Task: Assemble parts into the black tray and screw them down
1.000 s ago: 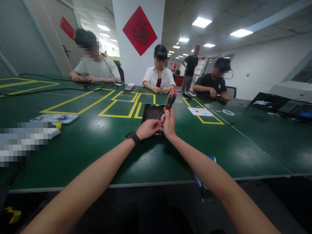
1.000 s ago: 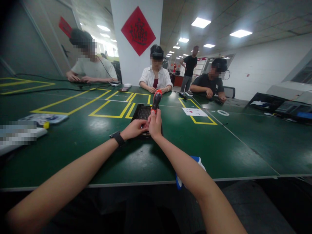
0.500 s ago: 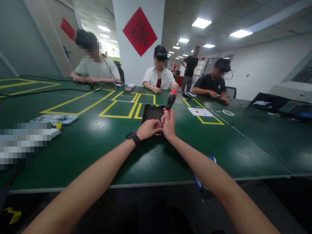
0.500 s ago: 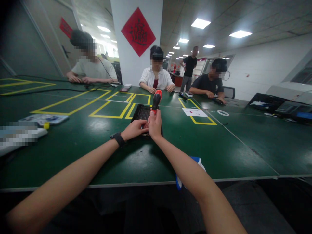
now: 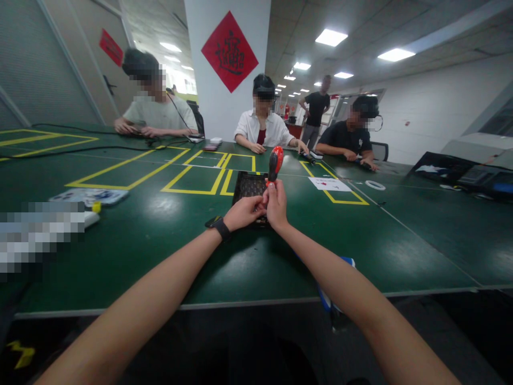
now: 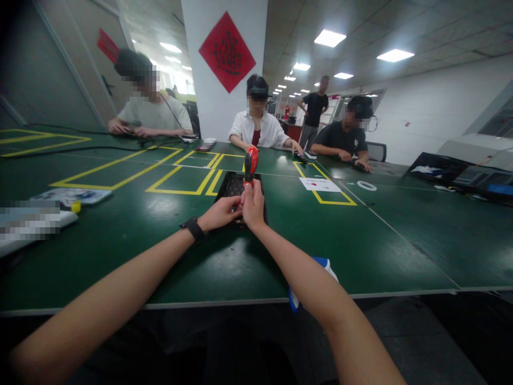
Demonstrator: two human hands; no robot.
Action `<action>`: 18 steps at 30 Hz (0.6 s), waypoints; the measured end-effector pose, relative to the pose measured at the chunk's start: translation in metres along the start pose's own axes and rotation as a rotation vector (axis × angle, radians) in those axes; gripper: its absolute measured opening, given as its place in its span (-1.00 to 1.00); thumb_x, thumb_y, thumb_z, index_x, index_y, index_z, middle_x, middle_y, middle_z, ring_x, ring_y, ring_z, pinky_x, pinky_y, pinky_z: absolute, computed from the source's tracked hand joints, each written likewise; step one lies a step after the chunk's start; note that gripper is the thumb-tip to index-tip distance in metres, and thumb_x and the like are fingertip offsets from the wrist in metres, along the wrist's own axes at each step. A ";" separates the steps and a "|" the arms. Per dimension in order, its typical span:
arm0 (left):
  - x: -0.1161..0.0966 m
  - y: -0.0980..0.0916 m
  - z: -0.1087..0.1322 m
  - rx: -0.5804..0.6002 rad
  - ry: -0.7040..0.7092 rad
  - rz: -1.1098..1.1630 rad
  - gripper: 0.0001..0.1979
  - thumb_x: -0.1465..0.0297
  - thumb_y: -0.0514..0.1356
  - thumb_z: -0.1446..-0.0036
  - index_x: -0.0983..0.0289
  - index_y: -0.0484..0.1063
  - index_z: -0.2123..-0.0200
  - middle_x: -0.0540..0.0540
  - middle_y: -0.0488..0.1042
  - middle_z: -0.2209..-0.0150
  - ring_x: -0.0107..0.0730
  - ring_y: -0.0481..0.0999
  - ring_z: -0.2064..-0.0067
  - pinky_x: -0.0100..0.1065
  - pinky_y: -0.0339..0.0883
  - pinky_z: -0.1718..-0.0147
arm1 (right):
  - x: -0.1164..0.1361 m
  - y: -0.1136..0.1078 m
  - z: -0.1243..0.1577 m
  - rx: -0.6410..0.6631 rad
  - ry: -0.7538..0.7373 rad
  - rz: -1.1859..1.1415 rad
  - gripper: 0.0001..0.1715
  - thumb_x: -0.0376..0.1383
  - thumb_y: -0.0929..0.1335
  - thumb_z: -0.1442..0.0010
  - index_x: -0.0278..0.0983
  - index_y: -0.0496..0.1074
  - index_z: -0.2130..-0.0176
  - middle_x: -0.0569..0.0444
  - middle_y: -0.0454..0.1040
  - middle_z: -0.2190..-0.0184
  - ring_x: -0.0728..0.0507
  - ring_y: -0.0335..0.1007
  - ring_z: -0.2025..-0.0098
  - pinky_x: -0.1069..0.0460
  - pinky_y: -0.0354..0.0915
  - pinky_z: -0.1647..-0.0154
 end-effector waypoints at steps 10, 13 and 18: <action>0.010 0.001 -0.002 0.006 -0.060 -0.023 -0.82 0.31 0.17 0.03 0.34 0.37 0.46 0.00 0.39 0.52 -0.48 0.31 0.47 -0.46 0.15 0.46 | 0.000 0.002 0.001 0.011 0.006 -0.015 -0.66 -0.07 0.12 -0.23 -0.23 0.23 0.15 0.27 0.17 0.65 0.07 0.09 0.63 0.15 0.08 0.55; 0.010 0.002 -0.002 0.024 -0.052 0.001 -0.82 0.32 0.16 0.02 0.35 0.37 0.47 -0.01 0.39 0.52 -0.49 0.30 0.47 -0.47 0.15 0.45 | -0.003 0.002 0.000 0.019 0.021 -0.031 -0.64 -0.06 0.12 -0.23 -0.24 0.23 0.15 0.28 0.16 0.66 0.07 0.08 0.64 0.15 0.07 0.57; 0.010 0.002 -0.002 0.034 -0.038 0.022 -0.85 0.37 0.12 0.00 0.36 0.38 0.49 -0.01 0.40 0.52 -0.48 0.32 0.46 -0.46 0.17 0.43 | -0.003 0.006 0.000 0.049 0.018 -0.042 -0.63 -0.04 0.15 -0.21 -0.24 0.26 0.16 0.28 0.15 0.66 0.07 0.08 0.64 0.16 0.06 0.57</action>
Point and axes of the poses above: each hand's wrist, its own z-axis away from the middle knuckle, its own y-axis out of the palm, x = y × z, the point moved 8 cm from there along -z, towards the middle knuckle
